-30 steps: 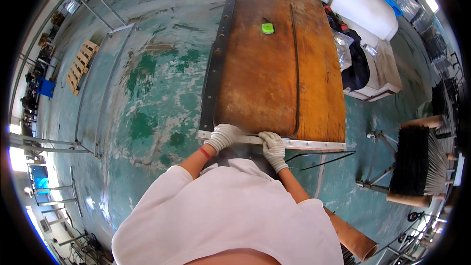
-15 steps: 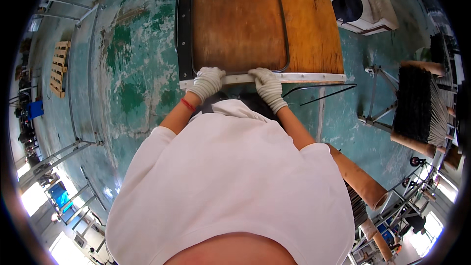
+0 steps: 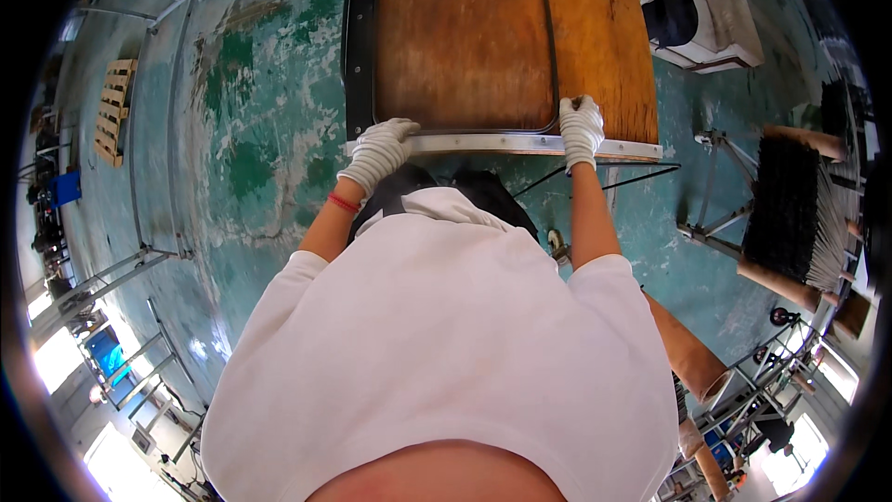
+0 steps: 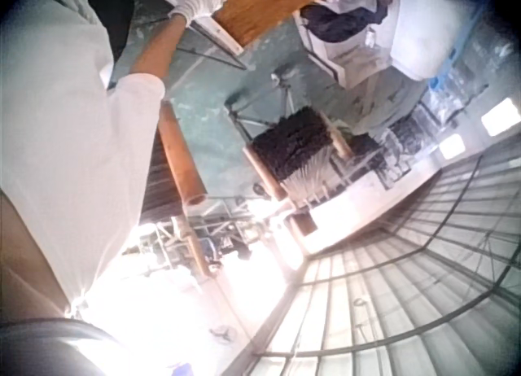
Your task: The person selects a long, thin metal rod from a large stack of similar rods. They then place the rod onto a wooden workbench and bend it into a U-shape using a metal jig as a guide. The person repeats this bending process for multiple rods, handling them one at a time.
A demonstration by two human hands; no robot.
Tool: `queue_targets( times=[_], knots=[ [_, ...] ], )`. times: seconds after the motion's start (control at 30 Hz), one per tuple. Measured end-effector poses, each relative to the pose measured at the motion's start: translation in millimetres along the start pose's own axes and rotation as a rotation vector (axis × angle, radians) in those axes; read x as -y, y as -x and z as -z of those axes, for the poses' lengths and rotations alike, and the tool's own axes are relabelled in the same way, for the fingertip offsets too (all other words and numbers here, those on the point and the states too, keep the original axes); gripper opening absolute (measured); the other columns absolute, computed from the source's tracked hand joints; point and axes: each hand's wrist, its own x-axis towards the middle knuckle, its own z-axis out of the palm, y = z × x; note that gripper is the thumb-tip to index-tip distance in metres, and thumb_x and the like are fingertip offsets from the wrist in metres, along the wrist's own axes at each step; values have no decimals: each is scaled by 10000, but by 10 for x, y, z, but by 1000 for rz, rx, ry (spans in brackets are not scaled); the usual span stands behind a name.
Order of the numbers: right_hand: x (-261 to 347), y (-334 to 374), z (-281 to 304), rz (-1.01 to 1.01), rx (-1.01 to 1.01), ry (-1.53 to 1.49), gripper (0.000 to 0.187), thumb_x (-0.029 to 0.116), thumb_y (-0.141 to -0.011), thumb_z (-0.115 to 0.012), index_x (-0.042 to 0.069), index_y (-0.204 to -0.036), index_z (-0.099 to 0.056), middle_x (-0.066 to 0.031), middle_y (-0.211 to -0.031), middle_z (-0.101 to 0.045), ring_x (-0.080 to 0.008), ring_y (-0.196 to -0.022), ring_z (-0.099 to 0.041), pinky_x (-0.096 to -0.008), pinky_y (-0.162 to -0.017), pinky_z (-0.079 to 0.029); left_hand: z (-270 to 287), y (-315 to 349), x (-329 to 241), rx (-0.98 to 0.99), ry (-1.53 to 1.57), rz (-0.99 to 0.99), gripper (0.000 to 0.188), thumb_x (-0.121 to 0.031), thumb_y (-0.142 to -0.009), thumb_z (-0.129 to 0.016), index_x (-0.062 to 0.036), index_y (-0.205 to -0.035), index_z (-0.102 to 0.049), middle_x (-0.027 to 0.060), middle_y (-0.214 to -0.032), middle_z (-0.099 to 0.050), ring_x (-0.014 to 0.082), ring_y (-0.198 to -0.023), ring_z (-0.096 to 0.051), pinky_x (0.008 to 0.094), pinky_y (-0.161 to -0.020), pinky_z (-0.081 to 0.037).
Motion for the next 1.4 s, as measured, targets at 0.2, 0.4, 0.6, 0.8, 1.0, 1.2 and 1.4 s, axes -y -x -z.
queue_targets(
  times=[0.2, 0.4, 0.6, 0.8, 1.0, 1.2, 1.4],
  knots=[
    [46, -120, 83, 114, 206, 290, 387, 371, -762, -565, 67, -988, -641, -156, -1064, -625, -314, -1017, -581, -425, -835, -468, 8, 179, 58, -109, 59, 34, 300, -183, -816, -532, -149, -1096, -634, 61, -1070, -634, 265, -969, -601, 332, -877, -462],
    [69, -147, -19, 128, 278, 260, 381, 342, -752, -553, 42, -975, -624, -198, -1079, -608, -353, -1022, -575, -438, -855, -466, -22, 277, 81, -244, 211, 18, 213, -213, -814, -554, -157, -986, -665, 78, -1001, -649, 282, -948, -605, 344, -845, -478],
    [243, -205, 84, 51, 372, 332, 369, 278, -705, -587, 58, -994, -649, -173, -1085, -621, -331, -1006, -596, -408, -850, -474, -231, 190, 190, -217, 242, -76, 255, -103, -784, -552, -110, -1018, -654, 108, -990, -650, 274, -937, -617, 317, -847, -482],
    [158, -190, 262, 76, 301, 106, 407, 262, -654, -594, 49, -1000, -621, -158, -956, -655, -331, -924, -616, -395, -820, -465, -50, 213, -299, -146, 361, -237, 284, -189, -806, -541, -117, -1065, -631, 100, -1034, -635, 296, -986, -582, 368, -882, -452],
    [503, 150, 794, 163, 269, -294, 306, 252, -684, -631, -1, -840, -559, -132, -720, -593, -252, -650, -535, -352, -656, -432, 346, 202, -1055, -126, 417, -250, 422, -270, -898, -512, -105, -1284, -477, 120, -1171, -583, 255, -1095, -554, 330, -942, -417],
    [996, 734, 1118, 389, 359, -932, 219, 230, -904, -564, 18, -851, -570, -5, -743, -551, -88, -697, -478, -244, -652, -418, 325, -56, -1344, -163, 1195, -348, 488, -286, -928, -518, -54, -1341, -401, 65, -1130, -588, 133, -1061, -540, 256, -911, -420],
    [1231, 1084, 1353, 641, 634, -1211, 359, 327, -935, -493, 2, -995, -631, -61, -846, -653, -129, -775, -605, -259, -708, -480, 1120, 193, -1418, -113, 1548, -67, 457, -273, -878, -603, -83, -1272, -470, 25, -751, -602, 108, -465, -531, 211, -450, -429]
  ],
)
